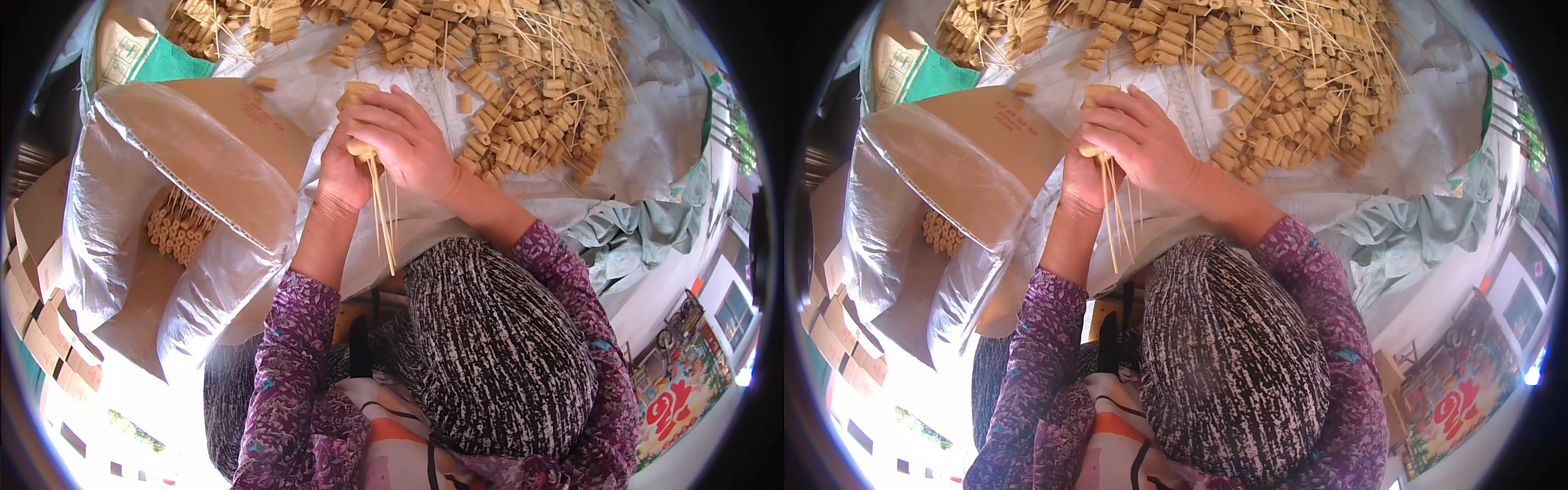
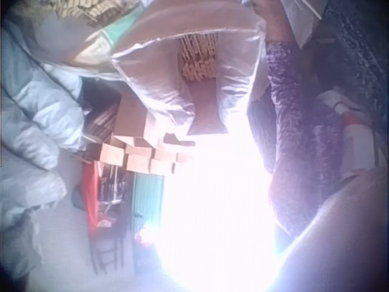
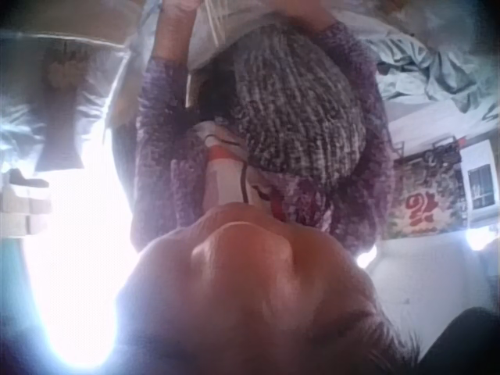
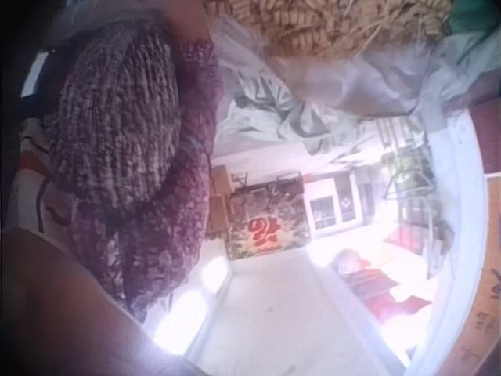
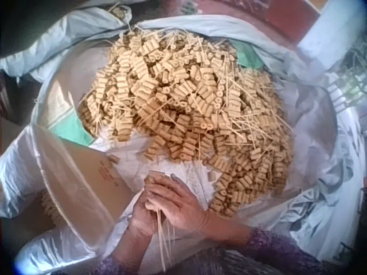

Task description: The person is threading small wooden cylinders onto thin sticks by hand and placing the finished bundles into a cardboard box.

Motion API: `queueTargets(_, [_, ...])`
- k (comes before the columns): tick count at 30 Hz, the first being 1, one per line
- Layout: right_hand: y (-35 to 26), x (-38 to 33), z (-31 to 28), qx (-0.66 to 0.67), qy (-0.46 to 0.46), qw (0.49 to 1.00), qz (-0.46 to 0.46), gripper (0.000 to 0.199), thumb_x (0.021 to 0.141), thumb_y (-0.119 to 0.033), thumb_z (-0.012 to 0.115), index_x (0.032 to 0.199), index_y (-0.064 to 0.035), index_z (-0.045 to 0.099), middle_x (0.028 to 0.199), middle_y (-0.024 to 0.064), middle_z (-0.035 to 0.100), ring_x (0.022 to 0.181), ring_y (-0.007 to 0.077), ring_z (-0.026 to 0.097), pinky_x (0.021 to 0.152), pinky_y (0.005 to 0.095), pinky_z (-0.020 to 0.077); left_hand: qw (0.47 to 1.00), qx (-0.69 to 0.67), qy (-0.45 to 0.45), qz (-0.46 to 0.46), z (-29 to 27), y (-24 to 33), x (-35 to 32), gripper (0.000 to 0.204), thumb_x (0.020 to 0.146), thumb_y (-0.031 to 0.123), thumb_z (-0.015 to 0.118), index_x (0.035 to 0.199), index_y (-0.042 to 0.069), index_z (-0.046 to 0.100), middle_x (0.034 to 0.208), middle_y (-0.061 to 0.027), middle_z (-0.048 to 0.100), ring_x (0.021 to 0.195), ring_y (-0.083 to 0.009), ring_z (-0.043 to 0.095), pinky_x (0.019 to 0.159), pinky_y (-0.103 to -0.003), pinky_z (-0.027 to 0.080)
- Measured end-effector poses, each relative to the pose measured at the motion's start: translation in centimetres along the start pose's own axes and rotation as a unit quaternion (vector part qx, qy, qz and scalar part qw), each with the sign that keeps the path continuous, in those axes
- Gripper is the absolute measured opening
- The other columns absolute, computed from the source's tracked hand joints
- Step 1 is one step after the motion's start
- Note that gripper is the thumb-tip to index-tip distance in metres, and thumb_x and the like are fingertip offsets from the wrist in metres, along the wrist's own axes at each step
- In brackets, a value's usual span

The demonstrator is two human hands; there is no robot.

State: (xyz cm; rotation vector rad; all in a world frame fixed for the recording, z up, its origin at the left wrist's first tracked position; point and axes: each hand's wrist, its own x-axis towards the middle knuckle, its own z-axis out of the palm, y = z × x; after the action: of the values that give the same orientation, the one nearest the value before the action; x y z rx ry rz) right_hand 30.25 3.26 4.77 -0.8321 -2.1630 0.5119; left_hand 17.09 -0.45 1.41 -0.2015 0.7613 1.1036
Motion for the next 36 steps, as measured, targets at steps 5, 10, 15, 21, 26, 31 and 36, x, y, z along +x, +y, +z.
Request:
queueTargets(5, [-0.8, -1.8, 0.0, 0.020, -0.037, 0.999, 0.031, 0.035, 0.076, -0.005, 0.065, 0.111, -0.0059, 0.063, 0.122, 0.0098, 0.060, 0.117, 0.0323, 0.056, 0.100, 0.0405, 0.0462, 1.000, -0.010, 0.010, -0.008, -0.4, 0.6, -0.3, 0.041, 0.100, 0.040, 0.044, 0.123, 0.008, 0.054, 0.114, -0.0062, 0.062, 0.104, -0.0194, 0.062, 0.089, -0.035, 0.052])
queueTargets(10, [-1.9, -1.0, -1.6, 0.449, -0.011, 0.816, 0.364, 0.039, 0.084, 0.000, 0.053, 0.122, -0.0040, 0.060, 0.131, 0.0123, 0.057, 0.126, 0.0239, 0.051, 0.107, 0.0399, 0.0399, 0.999, 0.039, 0.031, 0.010, -0.9, 0.7, -0.2, 0.042, 0.101, 0.040, 0.043, 0.123, 0.006, 0.053, 0.112, -0.0067, 0.063, 0.098, -0.0191, 0.063, 0.084, -0.034, 0.053])
queueTargets(15, [-1.5, -1.6, -0.3, 0.457, 0.118, 0.714, 0.517, 0.042, 0.094, -0.015, 0.060, 0.129, 0.0043, 0.048, 0.118, 0.0098, 0.058, 0.108, 0.0159, 0.055, 0.092, 0.0291, 0.0457, 0.973, 0.191, 0.053, 0.117, 0.5, 0.3, 0.1, 0.040, 0.099, 0.034, 0.047, 0.126, 0.004, 0.051, 0.114, -0.0057, 0.060, 0.102, -0.0166, 0.059, 0.088, -0.032, 0.048])
queueTargets(21, [-2.2, -1.2, 0.3, 0.425, 0.118, 0.729, 0.524, 0.043, 0.093, -0.013, 0.061, 0.130, 0.0042, 0.049, 0.120, 0.0084, 0.059, 0.105, 0.0140, 0.057, 0.089, 0.0286, 0.0465, 0.947, 0.263, 0.083, 0.166, 2.2, 0.1, -0.7, 0.044, 0.098, 0.033, 0.051, 0.132, 0.005, 0.047, 0.122, -0.0067, 0.057, 0.112, -0.0163, 0.055, 0.097, -0.032, 0.043])
queueTargets(26, [1.0, -0.3, -1.7, 0.534, 0.139, 0.597, 0.582, 0.039, 0.087, -0.001, 0.052, 0.126, 0.0030, 0.052, 0.107, 0.0137, 0.065, 0.091, 0.0213, 0.065, 0.079, 0.0359, 0.0556, 0.986, 0.113, 0.035, 0.114, 0.8, 1.1, -0.8, 0.048, 0.097, 0.035, 0.052, 0.133, 0.005, 0.047, 0.129, -0.0075, 0.055, 0.118, -0.0192, 0.053, 0.101, -0.035, 0.042])
queueTargets(31, [2.9, -1.5, -1.6, 0.515, 0.212, 0.602, 0.572, 0.038, 0.087, 0.001, 0.052, 0.124, 0.0023, 0.054, 0.112, 0.0124, 0.064, 0.093, 0.0215, 0.064, 0.082, 0.0371, 0.0549, 0.993, 0.043, 0.019, 0.110, 2.0, 0.9, -1.3, 0.048, 0.097, 0.035, 0.053, 0.134, 0.005, 0.047, 0.130, -0.0075, 0.056, 0.120, -0.0201, 0.053, 0.103, -0.036, 0.041])
queueTargets(36, [0.2, 0.0, 0.2, 0.490, 0.185, 0.620, 0.583, 0.044, 0.086, 0.004, 0.051, 0.130, 0.0017, 0.048, 0.125, 0.0120, 0.057, 0.110, 0.0200, 0.057, 0.095, 0.0344, 0.0469, 0.978, 0.124, -0.022, 0.169, 2.0, 0.5, -1.4, 0.048, 0.098, 0.033, 0.052, 0.134, 0.002, 0.046, 0.131, -0.0079, 0.055, 0.121, -0.0191, 0.052, 0.106, -0.035, 0.038])
